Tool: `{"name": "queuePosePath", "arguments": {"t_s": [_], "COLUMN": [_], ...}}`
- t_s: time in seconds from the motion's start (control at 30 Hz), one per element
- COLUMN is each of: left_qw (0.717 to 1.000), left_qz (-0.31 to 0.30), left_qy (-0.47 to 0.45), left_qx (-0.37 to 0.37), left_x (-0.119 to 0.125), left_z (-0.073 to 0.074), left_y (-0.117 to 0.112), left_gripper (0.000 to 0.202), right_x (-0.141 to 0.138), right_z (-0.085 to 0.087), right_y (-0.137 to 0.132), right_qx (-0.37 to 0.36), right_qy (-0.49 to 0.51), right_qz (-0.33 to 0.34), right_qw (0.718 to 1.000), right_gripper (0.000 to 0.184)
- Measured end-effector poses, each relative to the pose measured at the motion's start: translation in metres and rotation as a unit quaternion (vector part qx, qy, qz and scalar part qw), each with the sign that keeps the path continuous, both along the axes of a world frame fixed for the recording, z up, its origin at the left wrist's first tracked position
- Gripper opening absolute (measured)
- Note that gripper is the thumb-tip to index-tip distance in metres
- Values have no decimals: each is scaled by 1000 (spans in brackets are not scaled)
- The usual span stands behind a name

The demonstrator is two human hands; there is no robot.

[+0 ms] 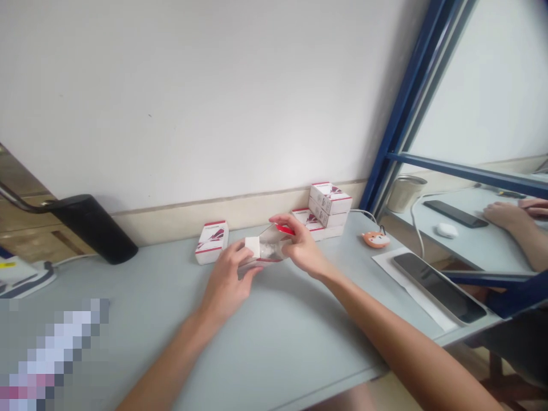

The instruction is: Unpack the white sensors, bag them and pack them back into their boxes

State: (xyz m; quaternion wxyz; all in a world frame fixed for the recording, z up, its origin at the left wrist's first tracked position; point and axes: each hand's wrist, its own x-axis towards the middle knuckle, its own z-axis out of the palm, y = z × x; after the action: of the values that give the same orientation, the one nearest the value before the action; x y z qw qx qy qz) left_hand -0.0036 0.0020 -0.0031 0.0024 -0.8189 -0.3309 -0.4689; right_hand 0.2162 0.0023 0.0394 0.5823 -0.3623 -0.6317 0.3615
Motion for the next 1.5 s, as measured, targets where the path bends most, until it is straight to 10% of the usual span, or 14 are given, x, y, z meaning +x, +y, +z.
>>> {"name": "queuePosePath", "arguments": {"t_s": [0.23,0.47,0.9,1.17,1.5], "left_qw": [997,995,959,966,996], "left_qz": [68,95,72,45,68], "left_qy": [-30,-11,167,164,56], "left_qx": [17,-12,217,196,-13], "left_x": [-1,0,-2,-6,5], "left_z": [5,12,16,14,8], "left_y": [4,0,-9,-4,-6], "left_gripper": [32,22,48,48,51], "right_x": [-8,-6,9,9,22], "right_z": [-8,-7,-24,-32,-4], "right_y": [-1,-2,22,27,19], "right_qx": [144,183,47,44,120], "right_qy": [-156,-291,-213,-174,-140], "right_qz": [-245,-239,-101,-94,-139], "right_qw": [946,908,971,979,973], "right_gripper": [14,18,11,7,12]}}
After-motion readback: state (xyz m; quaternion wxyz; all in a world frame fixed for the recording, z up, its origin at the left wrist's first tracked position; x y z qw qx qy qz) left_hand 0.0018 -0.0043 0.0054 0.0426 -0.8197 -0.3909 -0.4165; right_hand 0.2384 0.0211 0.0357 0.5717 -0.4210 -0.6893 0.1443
